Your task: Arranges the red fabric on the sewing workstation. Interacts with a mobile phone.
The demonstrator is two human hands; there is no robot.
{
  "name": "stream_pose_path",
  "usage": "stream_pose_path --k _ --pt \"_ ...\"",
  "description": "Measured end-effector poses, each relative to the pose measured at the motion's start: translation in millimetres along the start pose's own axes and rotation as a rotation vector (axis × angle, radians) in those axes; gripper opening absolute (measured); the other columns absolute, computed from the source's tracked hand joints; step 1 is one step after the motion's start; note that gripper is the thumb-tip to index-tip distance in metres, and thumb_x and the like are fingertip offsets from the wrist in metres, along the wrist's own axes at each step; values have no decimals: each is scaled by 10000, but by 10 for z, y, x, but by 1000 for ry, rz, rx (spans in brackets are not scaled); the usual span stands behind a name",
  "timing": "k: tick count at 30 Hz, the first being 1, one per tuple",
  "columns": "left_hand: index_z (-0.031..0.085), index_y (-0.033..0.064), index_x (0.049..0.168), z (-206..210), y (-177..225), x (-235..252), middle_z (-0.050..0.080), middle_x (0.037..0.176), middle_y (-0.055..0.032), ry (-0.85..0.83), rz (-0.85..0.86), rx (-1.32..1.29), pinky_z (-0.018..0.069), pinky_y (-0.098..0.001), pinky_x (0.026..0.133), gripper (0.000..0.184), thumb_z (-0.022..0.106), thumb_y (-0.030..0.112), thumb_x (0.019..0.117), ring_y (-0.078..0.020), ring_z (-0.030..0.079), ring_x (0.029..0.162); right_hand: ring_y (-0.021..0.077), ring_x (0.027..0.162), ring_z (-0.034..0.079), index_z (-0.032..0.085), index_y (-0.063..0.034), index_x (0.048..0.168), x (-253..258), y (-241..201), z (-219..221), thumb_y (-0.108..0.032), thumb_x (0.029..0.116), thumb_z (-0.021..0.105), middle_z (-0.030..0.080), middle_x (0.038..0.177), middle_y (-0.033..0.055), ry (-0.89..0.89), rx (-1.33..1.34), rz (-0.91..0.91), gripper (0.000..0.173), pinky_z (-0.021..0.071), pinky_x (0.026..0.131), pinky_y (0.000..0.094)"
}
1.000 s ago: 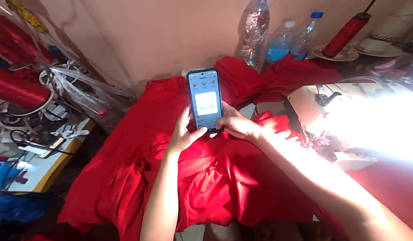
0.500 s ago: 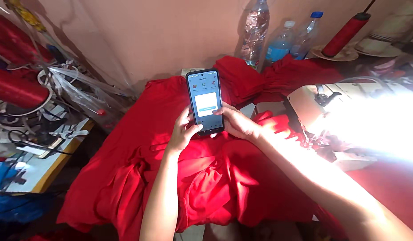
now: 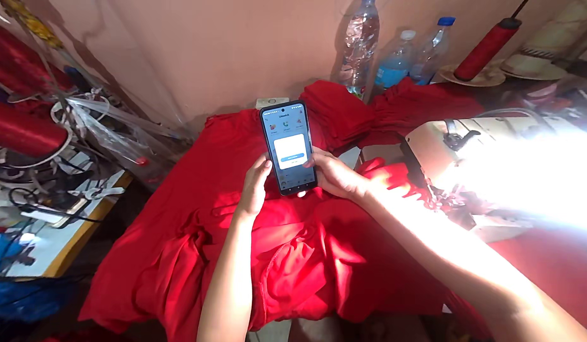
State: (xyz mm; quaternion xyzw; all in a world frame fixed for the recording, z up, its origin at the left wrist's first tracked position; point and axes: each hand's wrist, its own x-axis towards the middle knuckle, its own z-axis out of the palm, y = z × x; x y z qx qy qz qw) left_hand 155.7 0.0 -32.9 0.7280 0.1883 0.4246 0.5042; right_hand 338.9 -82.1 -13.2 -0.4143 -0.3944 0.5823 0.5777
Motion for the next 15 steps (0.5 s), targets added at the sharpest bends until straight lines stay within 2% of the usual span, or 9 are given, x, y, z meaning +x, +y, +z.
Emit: stream_pose_path --k 2,4,6,8,12,15 --pt "547 -2 1348 5 -6 4 640 1246 -12 7 6 9 494 -296 1036 432 326 239 1066 -34 607 1142 168 811 706 491 -137 1296 5 -7 -7 -173 1011 356 686 1013 63 -21 3 25 318 596 605 325" --pt "510 -13 1384 26 0 3 613 1281 -43 27 4 37 492 -300 1044 426 328 215 1073 -46 597 1164 169 840 709 508 -149 1248 8 -18 -5 -309 1054 310 699 1020 56 -42 13 59 320 595 632 329" --pt "477 -27 1394 52 8 2 591 1279 -67 40 5 80 489 -289 1040 416 324 198 1080 -47 588 1165 167 865 714 555 -154 1231 14 -23 -8 -428 1079 253 710 1037 52 -56 18 83 435 599 644 333" --pt "466 -29 1395 71 10 0 586 1270 -63 36 20 113 484 -270 1040 409 313 196 1089 -32 581 1166 173 892 713 542 -165 1275 18 -26 -21 -504 1084 212 705 1075 52 -64 6 83 511 599 648 337" --pt "460 -45 1386 103 18 -5 588 1253 -64 11 51 146 486 -241 1023 398 323 180 1087 -12 581 1151 174 875 716 537 -177 1322 23 -17 -30 -563 1076 193 707 1092 55 -7 -30 56 572 594 611 330" --pt "473 -45 1366 108 0 -4 596 1226 -52 -6 79 159 495 -236 1007 380 341 170 1083 -2 586 1131 177 860 721 567 -171 1308 42 -6 -44 -589 1069 240 713 1082 65 36 -30 54 583 597 601 329"
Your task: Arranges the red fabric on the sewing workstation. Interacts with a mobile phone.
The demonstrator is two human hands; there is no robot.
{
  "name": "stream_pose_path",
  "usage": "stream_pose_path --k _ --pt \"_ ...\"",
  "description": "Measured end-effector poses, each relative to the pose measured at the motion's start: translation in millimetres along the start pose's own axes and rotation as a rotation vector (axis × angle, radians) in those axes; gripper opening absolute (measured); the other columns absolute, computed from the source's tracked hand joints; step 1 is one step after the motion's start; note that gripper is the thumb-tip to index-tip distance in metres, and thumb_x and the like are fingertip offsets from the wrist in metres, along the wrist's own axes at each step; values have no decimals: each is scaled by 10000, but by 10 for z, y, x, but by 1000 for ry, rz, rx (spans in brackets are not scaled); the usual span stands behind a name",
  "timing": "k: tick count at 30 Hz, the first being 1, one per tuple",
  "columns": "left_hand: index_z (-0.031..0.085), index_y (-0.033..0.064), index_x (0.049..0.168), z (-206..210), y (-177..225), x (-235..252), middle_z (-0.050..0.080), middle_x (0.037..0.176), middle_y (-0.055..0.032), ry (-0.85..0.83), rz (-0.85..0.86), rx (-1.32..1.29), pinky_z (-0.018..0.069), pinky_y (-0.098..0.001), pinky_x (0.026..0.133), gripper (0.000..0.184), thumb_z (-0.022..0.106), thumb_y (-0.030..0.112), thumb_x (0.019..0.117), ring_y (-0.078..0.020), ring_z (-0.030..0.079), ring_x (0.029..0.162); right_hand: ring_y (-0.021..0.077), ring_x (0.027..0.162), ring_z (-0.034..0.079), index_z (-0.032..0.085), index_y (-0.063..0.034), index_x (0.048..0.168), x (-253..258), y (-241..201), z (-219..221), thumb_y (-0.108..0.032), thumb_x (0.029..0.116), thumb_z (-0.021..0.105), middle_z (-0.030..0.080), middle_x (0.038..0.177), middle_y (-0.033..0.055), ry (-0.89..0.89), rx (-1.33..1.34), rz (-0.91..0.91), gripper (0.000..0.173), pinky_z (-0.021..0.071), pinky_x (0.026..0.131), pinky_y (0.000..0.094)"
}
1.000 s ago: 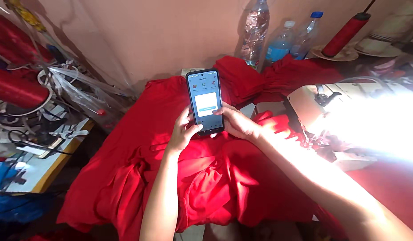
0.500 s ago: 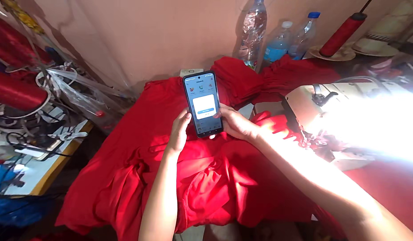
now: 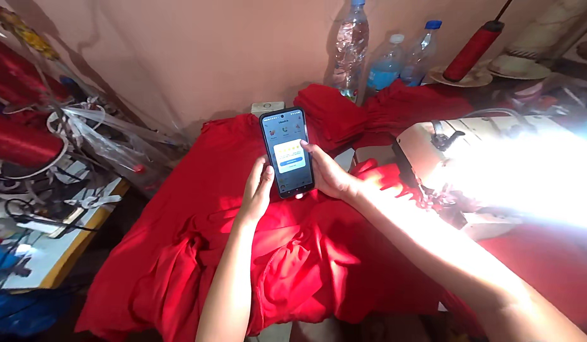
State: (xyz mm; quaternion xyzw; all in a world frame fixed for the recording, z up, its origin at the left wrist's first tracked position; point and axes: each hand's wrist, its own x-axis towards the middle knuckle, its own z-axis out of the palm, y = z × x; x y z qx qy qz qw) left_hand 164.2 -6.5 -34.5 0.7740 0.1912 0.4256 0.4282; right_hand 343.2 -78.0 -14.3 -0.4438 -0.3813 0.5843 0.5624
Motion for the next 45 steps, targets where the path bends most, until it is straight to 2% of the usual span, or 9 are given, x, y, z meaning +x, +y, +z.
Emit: stream_pose_path --k 6,23,25,28,31,39,41,43,45 --pt "489 -40 1354 13 12 -3 603 1217 -42 -4 7 19 496 -229 1005 360 362 150 1075 7 585 1129 168 775 723 613 -142 1263 -4 -31 25 -580 1074 268 733 1011 71 69 -18 27 589 585 549 314" --pt "484 -42 1375 -4 14 -2 598 1248 -67 2 -32 20 489 -244 1014 381 357 163 1080 -11 585 1144 177 811 717 549 -182 1327 -23 -25 11 -621 1055 207 705 1078 70 22 -17 -8 619 579 541 318" --pt "484 -43 1370 -5 11 -2 596 1242 -68 0 -30 18 489 -245 1012 378 358 163 1080 -12 585 1138 169 785 711 578 -149 1284 -19 -16 12 -548 1074 301 708 1040 73 27 -23 3 529 583 554 318" --pt "479 -45 1375 -8 -2 1 596 1247 -77 -7 -27 18 488 -250 1019 376 349 150 1081 -19 584 1144 166 712 695 554 -100 1274 -26 -4 32 -252 1029 510 703 957 87 54 -58 -6 292 574 540 302" --pt "478 -55 1381 0 1 -1 592 1259 -89 10 -31 13 481 -249 1026 388 348 156 1083 -21 578 1156 164 685 695 544 -85 1277 -29 3 42 -113 980 578 700 927 92 61 -61 -20 300 576 525 292" --pt "506 -39 1298 23 -52 -19 686 1057 -16 56 19 -7 568 -255 871 459 545 22 845 -16 670 957 178 685 685 520 -84 1279 -20 -3 58 -128 997 509 680 926 98 51 -55 19 285 574 541 307" --pt "557 -44 1219 44 -48 -16 672 1014 -9 118 28 19 562 -237 850 351 524 12 873 -2 660 919 174 686 687 534 -84 1264 -29 -4 67 -116 997 504 684 917 93 35 -59 18 271 576 545 305" --pt "592 -13 1122 55 -36 -3 646 981 27 181 -3 24 535 -228 892 242 421 114 1007 25 632 938 170 682 687 542 -88 1252 -34 5 67 -117 993 499 685 913 89 7 -70 20 264 574 539 300" --pt "601 -77 1153 45 -29 -9 650 1052 -36 236 -52 28 479 -259 981 497 293 307 1088 8 602 1042 167 706 695 555 -93 1237 -45 6 71 -131 998 488 687 927 84 -27 -103 28 251 583 550 304"
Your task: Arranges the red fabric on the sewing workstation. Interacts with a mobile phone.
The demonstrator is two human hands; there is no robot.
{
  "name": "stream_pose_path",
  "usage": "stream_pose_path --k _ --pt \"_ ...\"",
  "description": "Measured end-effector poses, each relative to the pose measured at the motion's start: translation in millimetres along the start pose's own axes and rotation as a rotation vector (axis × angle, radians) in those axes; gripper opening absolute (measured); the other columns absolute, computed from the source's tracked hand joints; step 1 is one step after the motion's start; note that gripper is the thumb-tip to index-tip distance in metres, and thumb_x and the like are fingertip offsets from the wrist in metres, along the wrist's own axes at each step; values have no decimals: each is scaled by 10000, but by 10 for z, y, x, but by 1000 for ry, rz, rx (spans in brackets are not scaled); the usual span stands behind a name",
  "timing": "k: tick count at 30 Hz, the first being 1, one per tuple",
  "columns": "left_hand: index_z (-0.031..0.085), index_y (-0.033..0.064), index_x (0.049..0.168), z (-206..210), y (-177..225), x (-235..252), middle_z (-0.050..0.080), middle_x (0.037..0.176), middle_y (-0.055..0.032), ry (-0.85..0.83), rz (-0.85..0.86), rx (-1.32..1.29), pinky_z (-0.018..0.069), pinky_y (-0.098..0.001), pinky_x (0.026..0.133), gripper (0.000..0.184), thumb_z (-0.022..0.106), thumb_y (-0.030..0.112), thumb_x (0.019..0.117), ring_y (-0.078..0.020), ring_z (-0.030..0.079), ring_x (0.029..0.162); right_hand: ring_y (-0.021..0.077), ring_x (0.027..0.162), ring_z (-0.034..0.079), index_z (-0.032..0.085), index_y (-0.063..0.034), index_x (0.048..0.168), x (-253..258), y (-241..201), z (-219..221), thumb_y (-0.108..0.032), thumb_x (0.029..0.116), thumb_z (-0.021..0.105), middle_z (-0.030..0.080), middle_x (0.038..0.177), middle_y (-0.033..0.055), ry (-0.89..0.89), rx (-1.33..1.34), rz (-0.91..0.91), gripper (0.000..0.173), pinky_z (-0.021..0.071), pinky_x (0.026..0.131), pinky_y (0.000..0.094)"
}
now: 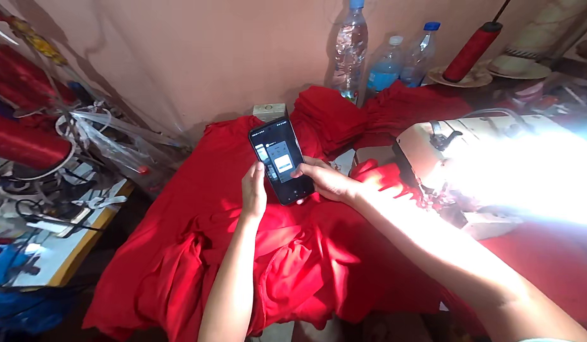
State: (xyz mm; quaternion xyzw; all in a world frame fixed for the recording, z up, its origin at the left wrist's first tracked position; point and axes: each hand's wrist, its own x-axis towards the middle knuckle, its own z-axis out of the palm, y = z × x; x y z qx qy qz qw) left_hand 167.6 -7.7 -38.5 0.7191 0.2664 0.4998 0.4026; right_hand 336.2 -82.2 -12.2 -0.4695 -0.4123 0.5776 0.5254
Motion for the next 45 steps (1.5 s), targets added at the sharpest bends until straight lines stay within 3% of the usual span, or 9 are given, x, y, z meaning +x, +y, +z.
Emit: stream_pose_path --k 3,8,13,15,18,26,31,36,45 --pt "587 -82 1203 -33 -70 -15 664 1113 -25 5 12 -78 465 -272 1036 615 242 411 1072 8 598 1104 174 732 693 570 -91 1249 -9 -7 8 -141 994 475 679 956 87 -34 -17 -1 277 588 571 312" --pt "579 -19 1232 -49 -51 -2 691 1106 47 -94 52 -188 541 -265 959 391 379 58 905 11 650 1033 173 706 691 534 -90 1257 6 3 -9 -144 1003 460 679 934 88 -24 22 -9 270 582 551 308" --pt "603 3 1188 -26 -34 -1 713 986 72 -63 40 -131 577 -233 848 378 469 1 835 19 677 909 170 705 689 545 -94 1235 9 11 -19 -134 1003 453 676 932 86 -32 20 -16 252 580 553 305" --pt "618 -32 1146 -1 -2 -5 687 985 35 -14 23 -62 552 -225 865 283 452 41 929 25 652 921 165 697 685 544 -91 1228 1 8 -9 -124 1010 444 673 931 82 -34 15 -19 243 578 551 299" --pt "588 -80 1212 -19 3 -15 659 1114 -35 6 -27 -65 468 -262 1021 494 277 275 1064 9 598 1087 167 700 686 545 -86 1243 -7 1 4 -125 1011 438 673 947 87 -35 9 -4 259 580 553 302" --pt "592 11 1222 -52 -35 -2 717 1013 85 -112 82 -143 592 -251 847 440 511 -5 789 9 686 934 173 706 691 535 -95 1245 3 0 -13 -140 1011 435 679 935 87 -27 27 -2 259 582 551 308" --pt "608 -27 1200 -30 -6 -2 706 1018 37 -68 63 -73 575 -229 848 398 532 -17 809 17 670 926 174 715 688 529 -93 1254 2 -5 -14 -142 1016 425 673 950 88 -33 18 -3 265 580 558 307" --pt "564 -82 1265 -46 -31 0 662 1155 -31 -52 18 -117 476 -261 1019 459 280 173 1011 10 605 1090 166 715 689 519 -83 1278 -24 -28 15 -131 1017 426 672 957 86 -22 7 6 281 580 557 300" --pt "565 -34 1257 -58 -32 -3 698 1090 43 -107 42 -213 544 -251 945 442 386 -13 853 9 657 1021 170 718 688 524 -90 1257 -17 -26 -3 -133 1022 422 670 942 87 -28 17 3 260 583 572 303"
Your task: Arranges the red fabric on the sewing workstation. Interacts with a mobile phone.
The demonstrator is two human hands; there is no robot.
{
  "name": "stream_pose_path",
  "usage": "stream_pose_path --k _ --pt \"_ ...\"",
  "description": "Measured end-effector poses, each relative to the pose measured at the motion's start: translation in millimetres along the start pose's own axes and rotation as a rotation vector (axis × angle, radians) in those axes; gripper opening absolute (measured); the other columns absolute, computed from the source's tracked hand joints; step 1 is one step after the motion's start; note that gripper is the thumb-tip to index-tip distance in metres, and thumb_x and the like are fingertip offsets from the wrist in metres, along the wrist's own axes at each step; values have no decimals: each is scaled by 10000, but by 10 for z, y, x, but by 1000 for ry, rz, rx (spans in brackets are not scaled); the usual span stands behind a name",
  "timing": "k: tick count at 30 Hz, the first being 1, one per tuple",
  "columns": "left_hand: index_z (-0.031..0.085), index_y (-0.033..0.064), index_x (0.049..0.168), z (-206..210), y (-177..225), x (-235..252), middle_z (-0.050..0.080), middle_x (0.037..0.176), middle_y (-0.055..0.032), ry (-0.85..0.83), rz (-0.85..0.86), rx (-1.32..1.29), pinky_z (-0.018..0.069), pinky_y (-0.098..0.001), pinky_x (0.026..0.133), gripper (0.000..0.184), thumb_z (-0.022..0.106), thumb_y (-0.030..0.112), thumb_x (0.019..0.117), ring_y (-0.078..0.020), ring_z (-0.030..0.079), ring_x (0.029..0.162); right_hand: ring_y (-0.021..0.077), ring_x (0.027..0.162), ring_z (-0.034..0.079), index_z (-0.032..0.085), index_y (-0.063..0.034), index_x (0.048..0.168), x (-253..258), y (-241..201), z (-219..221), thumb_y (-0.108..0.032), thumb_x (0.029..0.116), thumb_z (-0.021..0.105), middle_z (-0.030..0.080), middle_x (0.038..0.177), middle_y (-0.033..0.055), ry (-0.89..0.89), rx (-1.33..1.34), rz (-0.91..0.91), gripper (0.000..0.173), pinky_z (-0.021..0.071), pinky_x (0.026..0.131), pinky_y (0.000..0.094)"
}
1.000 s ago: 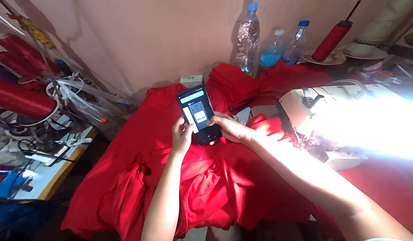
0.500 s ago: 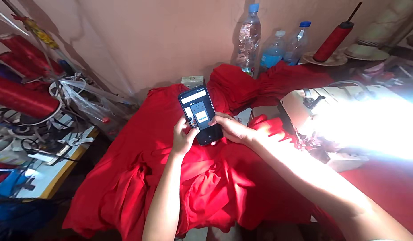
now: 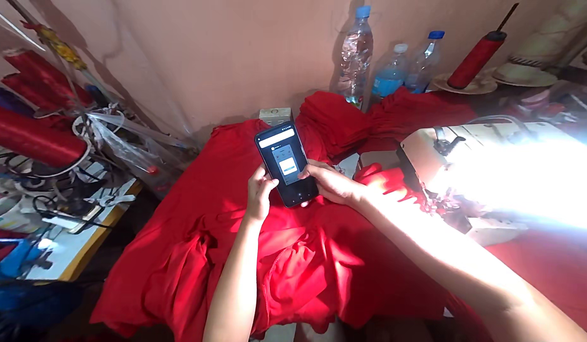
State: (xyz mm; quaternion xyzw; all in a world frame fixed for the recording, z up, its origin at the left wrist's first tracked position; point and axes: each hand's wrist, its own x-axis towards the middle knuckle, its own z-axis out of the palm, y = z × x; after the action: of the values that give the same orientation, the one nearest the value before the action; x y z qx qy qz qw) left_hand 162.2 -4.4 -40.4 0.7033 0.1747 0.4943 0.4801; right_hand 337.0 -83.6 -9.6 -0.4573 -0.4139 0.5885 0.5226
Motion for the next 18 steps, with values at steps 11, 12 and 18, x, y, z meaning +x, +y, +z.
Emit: stream_pose_path --k 11,12,18 --pt "581 -12 1224 -9 -12 -1 704 1037 57 -4 1 11 557 -252 913 419 406 4 844 9 669 977 167 732 686 521 -90 1276 -5 5 3 -121 1018 425 665 966 84 -1 -5 -7 276 578 566 302" --pt "581 -12 1228 -9 -12 -1 702 1039 56 -2 1 11 557 -251 910 418 408 6 848 9 668 975 169 725 687 528 -89 1266 -3 12 1 -121 1013 430 670 957 85 -1 -2 -13 273 579 563 304" --pt "587 -17 1233 9 23 -7 699 1075 59 20 7 17 547 -248 930 422 386 -5 862 18 657 1000 159 731 685 521 -88 1274 -16 3 21 -104 1019 424 670 960 73 -4 3 -27 273 581 579 301"
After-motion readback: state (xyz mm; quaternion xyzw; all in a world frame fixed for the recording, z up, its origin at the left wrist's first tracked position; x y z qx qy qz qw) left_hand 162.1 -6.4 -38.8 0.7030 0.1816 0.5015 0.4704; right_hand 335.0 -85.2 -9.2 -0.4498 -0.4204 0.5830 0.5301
